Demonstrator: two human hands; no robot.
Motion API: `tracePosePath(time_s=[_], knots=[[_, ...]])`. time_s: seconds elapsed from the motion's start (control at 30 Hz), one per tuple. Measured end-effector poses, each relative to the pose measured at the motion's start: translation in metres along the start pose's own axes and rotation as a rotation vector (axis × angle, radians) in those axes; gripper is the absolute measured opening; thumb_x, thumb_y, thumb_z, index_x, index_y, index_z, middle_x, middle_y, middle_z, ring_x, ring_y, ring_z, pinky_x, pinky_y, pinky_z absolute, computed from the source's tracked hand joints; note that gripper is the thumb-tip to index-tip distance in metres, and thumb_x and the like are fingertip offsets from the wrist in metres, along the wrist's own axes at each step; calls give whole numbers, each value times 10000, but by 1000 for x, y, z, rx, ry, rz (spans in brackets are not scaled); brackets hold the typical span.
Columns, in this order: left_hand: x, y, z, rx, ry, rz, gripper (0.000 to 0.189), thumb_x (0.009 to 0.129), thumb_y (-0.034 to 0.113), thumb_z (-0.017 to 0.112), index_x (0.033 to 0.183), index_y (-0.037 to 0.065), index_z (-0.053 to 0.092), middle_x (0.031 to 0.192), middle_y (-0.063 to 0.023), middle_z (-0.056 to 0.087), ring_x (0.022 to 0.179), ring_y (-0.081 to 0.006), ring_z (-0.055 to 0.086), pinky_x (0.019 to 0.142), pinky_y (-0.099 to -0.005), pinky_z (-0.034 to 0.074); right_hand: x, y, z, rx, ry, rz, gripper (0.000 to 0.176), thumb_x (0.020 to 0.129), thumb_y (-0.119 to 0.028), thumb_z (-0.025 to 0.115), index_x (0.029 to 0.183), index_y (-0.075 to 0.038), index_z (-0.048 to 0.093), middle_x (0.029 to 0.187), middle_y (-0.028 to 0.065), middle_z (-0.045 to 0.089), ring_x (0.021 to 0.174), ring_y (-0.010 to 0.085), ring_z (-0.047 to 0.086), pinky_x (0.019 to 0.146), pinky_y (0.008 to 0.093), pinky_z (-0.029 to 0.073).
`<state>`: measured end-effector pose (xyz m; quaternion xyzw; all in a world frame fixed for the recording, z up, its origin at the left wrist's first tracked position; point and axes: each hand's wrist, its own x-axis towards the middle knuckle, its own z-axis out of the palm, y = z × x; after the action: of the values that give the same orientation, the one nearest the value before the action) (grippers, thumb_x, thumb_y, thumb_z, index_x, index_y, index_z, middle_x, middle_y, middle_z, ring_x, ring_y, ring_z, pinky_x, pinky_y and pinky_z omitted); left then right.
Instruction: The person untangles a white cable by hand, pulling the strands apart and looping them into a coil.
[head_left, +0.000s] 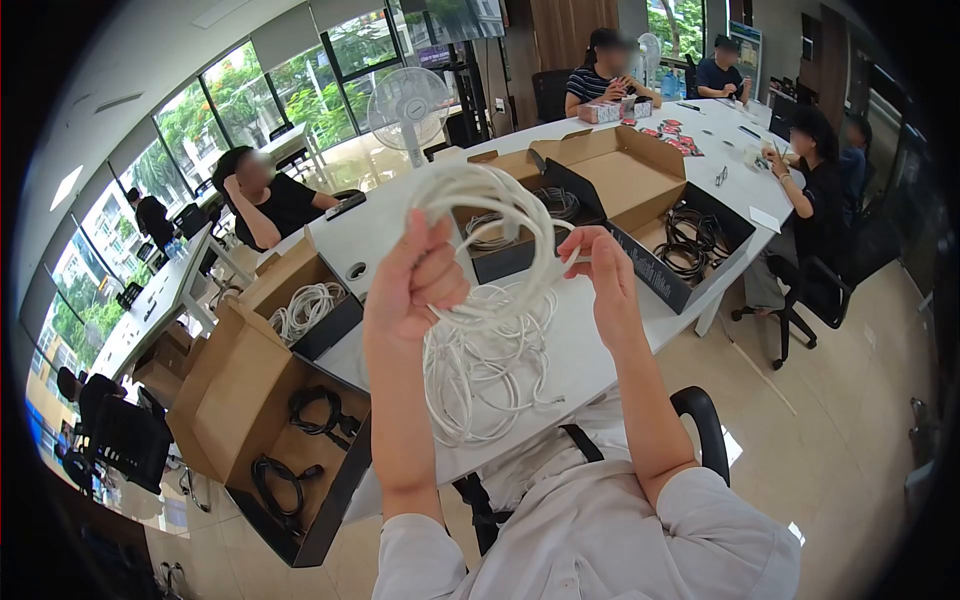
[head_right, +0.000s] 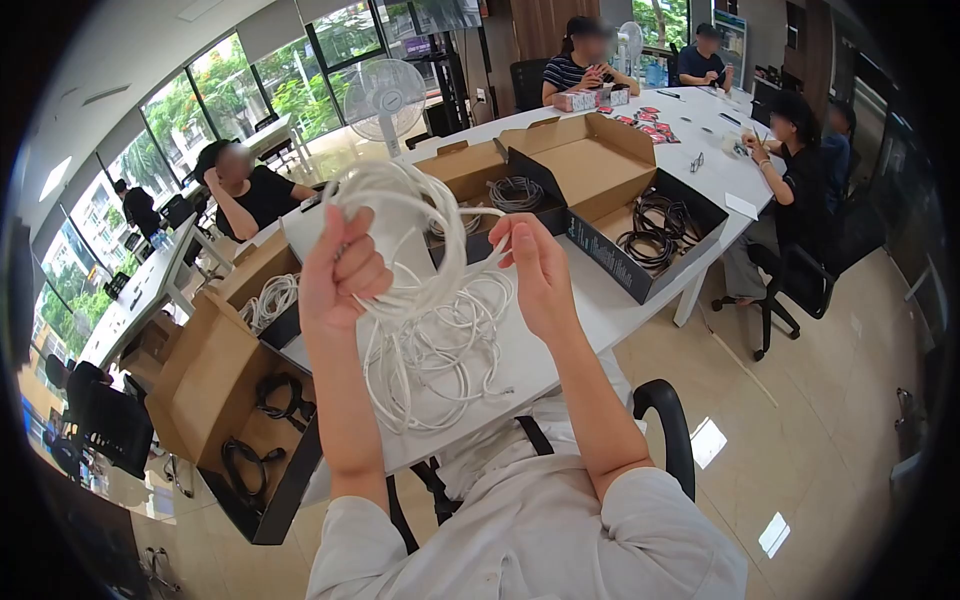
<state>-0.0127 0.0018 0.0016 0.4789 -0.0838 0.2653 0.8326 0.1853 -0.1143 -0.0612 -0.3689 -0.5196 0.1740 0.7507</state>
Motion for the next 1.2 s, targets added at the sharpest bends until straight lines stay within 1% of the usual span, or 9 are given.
tracePosePath(time_s=[0.1,0.3,0.47,0.57,0.77,0.97,1.1,1.13,1.2], knots=[[7,-11,-6,60,-72,-110,349,969,427,458,779,136,434,478,103,211,372,-29,207,395,-226,222,-3,-5,1,40,9,-66,377,1004,-373,369,952,-31,519,932,37,569,870,107,519,805,261,426],[13,-22,-3,163,2,-228,304,950,372,529,787,125,459,482,96,245,384,-33,232,392,-227,229,-11,-28,2,209,-28,-46,355,955,-384,503,1051,-68,372,989,72,559,903,115,538,801,266,426],[10,-27,1,352,20,-208,233,898,287,639,866,80,537,479,85,302,386,-39,278,390,-235,224,-12,-38,4,283,-87,38,393,870,-181,661,1091,-72,355,991,62,556,920,114,560,806,246,449],[11,-29,9,355,95,-216,186,867,200,678,903,52,571,480,75,336,389,-42,292,391,-239,224,-13,-34,4,120,-103,-7,469,839,-173,701,1140,-67,356,1000,64,561,919,116,565,820,256,450],[13,-29,19,445,168,-191,96,842,103,655,875,51,582,481,65,364,387,-43,298,391,-238,226,-14,-35,8,-61,-62,-54,561,815,-140,717,1239,-73,356,1068,71,538,942,123,546,830,273,453],[4,-20,8,314,97,-15,68,888,92,575,823,82,555,462,67,303,373,-48,271,390,-253,225,-8,-16,7,332,157,-63,549,827,-84,683,1267,-84,354,1110,75,507,996,141,516,846,302,460],[5,-20,4,172,52,101,198,946,169,487,757,113,493,453,74,239,362,-57,234,397,-256,229,-7,-15,10,646,352,-94,446,858,-23,624,1219,-92,372,1037,46,515,928,132,536,832,333,481],[8,-22,3,158,54,118,247,963,199,457,727,127,451,451,79,230,358,-58,227,401,-252,228,-5,-21,13,651,407,-94,365,899,-76,594,1192,-90,378,886,21,513,768,108,529,681,307,496],[12,-26,4,123,58,150,306,981,231,426,689,145,397,449,83,219,355,-60,214,405,-248,224,-5,-17,-1,679,350,-46,314,927,-136,566,1183,-89,389,803,8,488,653,88,475,566,274,451]])
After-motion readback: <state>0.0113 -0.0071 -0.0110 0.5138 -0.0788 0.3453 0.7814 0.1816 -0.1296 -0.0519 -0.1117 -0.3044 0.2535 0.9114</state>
